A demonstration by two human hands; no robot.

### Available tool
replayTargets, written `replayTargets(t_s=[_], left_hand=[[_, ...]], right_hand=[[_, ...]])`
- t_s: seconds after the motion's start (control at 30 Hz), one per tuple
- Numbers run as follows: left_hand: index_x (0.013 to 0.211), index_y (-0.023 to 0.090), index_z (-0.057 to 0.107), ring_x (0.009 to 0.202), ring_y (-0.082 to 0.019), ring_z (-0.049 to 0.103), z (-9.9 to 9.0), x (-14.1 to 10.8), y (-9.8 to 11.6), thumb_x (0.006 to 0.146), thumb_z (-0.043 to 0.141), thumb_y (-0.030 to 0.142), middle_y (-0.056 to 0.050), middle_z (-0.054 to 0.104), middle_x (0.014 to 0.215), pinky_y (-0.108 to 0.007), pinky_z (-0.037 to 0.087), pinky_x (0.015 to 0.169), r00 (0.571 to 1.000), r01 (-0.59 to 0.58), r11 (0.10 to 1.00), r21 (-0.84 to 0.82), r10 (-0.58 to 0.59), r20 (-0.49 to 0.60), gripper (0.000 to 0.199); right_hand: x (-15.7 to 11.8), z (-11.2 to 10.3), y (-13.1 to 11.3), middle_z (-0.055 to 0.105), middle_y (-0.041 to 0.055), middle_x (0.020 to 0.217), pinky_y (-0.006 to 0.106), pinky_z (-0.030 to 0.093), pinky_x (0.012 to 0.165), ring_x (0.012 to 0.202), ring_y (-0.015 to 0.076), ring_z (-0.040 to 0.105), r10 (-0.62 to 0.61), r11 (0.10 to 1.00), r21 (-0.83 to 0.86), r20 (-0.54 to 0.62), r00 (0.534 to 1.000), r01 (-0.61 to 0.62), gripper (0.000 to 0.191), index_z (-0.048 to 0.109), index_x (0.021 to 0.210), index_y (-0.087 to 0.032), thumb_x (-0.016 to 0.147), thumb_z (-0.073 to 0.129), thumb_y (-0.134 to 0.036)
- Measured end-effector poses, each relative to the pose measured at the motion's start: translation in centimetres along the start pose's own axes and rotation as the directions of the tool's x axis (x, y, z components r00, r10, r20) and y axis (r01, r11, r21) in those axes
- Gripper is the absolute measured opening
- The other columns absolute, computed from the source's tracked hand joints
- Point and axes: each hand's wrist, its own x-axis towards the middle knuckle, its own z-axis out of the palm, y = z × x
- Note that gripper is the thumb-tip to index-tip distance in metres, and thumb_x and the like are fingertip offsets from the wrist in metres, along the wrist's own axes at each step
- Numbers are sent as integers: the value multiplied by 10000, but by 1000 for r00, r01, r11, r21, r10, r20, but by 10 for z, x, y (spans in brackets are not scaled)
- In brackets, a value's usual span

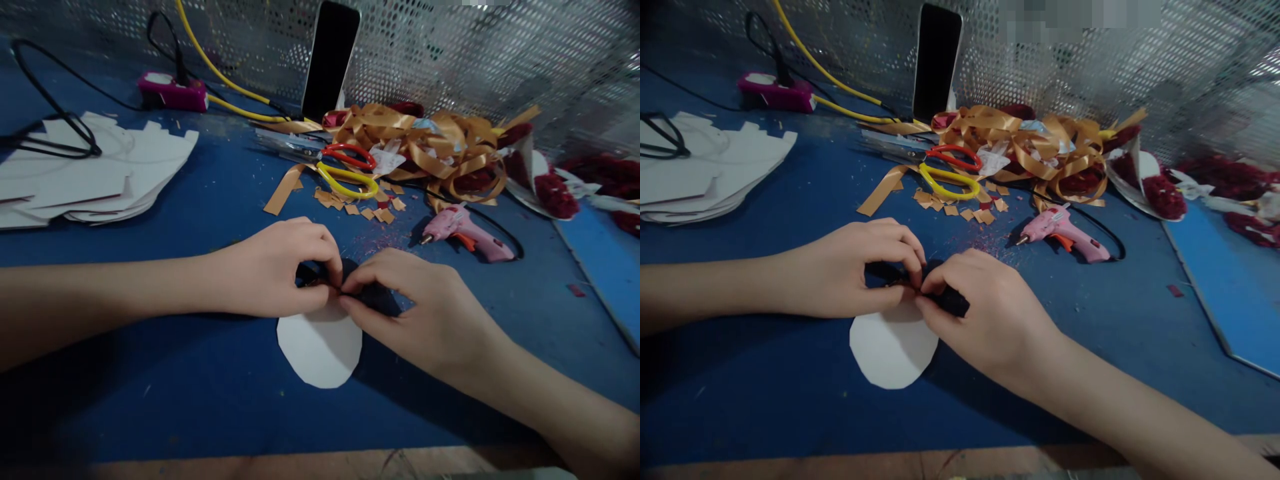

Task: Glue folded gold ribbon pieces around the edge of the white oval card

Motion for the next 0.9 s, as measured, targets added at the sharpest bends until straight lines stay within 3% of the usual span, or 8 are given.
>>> replayTargets(t_s=[0.27, 0.6, 0.9], left_hand=[[844, 214, 726, 974, -149, 653, -1, 1, -1, 810, 636, 136, 8, 744, 1020, -276, 455, 921, 1000, 17, 1000, -22, -17, 9, 124], [835, 202, 719, 955, -159, 663, 0, 2, -1, 804, 628, 117, -7, 753, 992, -294, 470, 920, 1000, 7, 999, -40, -6, 12, 128], [832, 196, 719, 947, -154, 664, -1, 2, 1, 799, 643, 108, -6, 758, 990, -282, 465, 913, 1000, 10, 999, -39, -10, 11, 121]], right_hand=[[-2, 4, -5, 726, -5, 787, 297, 501, 688, 743, 148, 650, 30, 998, -50, -50, 998, -33, 54, 693, 828, -214, 855, 654, -189], [-1, 6, 1, 721, 29, 833, 329, 512, 720, 780, 181, 654, -148, 981, -127, 14, 989, 148, 164, 668, 838, -213, 908, 540, -136], [-2, 3, 0, 717, 33, 857, 332, 513, 718, 793, 184, 649, -177, 974, -139, 42, 983, 181, 147, 656, 880, -211, 909, 526, -148]])
